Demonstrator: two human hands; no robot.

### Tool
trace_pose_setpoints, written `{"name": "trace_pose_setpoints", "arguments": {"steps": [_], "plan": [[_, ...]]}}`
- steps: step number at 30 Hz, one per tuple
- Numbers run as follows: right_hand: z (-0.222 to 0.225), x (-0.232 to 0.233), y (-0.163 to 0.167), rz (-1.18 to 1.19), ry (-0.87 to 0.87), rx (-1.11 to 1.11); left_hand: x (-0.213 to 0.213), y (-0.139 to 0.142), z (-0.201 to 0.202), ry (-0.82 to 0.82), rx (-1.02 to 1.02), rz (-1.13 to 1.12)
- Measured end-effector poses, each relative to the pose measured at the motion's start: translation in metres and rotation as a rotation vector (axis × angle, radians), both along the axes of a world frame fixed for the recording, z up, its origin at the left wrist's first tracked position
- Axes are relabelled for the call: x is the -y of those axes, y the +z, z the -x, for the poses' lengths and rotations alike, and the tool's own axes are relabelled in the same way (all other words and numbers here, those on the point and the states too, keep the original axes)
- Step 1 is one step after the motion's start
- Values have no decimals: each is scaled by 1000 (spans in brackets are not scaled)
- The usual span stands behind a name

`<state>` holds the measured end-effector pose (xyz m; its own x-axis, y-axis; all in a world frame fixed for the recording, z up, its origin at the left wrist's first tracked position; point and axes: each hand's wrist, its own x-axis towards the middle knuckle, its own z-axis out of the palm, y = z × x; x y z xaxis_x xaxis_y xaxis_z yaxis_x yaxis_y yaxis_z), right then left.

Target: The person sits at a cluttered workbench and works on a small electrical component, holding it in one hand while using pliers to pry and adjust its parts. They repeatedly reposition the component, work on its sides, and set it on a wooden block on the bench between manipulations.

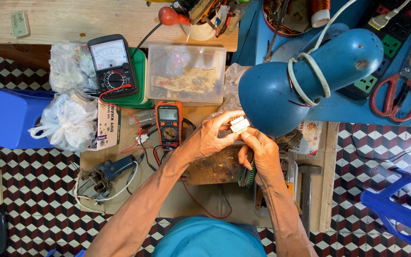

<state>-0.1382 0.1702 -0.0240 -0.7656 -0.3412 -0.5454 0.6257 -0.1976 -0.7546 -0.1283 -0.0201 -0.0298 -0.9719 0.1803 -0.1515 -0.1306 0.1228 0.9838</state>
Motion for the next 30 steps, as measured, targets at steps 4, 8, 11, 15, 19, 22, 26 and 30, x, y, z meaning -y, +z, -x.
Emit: {"name": "trace_pose_setpoints", "arguments": {"steps": [4, 8, 11, 15, 19, 22, 26, 30], "plan": [[-4, 0, 2, -27, 8, -4, 0, 3, -2, -5, 3, -36], [-5, 1, 5, -22, 0, 16, 1, 6, -4, -24, -22, -29], [-6, 2, 8, -21, 1, 22, 2, 7, -6, -31, -47, -37], [-7, 1, 12, -44, 25, 13, 2, 7, -7, -33, -51, -55], [-7, 1, 13, -58, 41, 18, 2, 4, -8, -34, -79, -63], [-7, 1, 13, -68, 44, 11, 2, 3, -10, -32, -44, -70], [-9, 1, 13, -60, 48, 24, 3, 2, -10, -28, -28, -54], [-10, 1, 12, -47, 41, 23, 4, 3, -10, -19, -28, -22]]}}
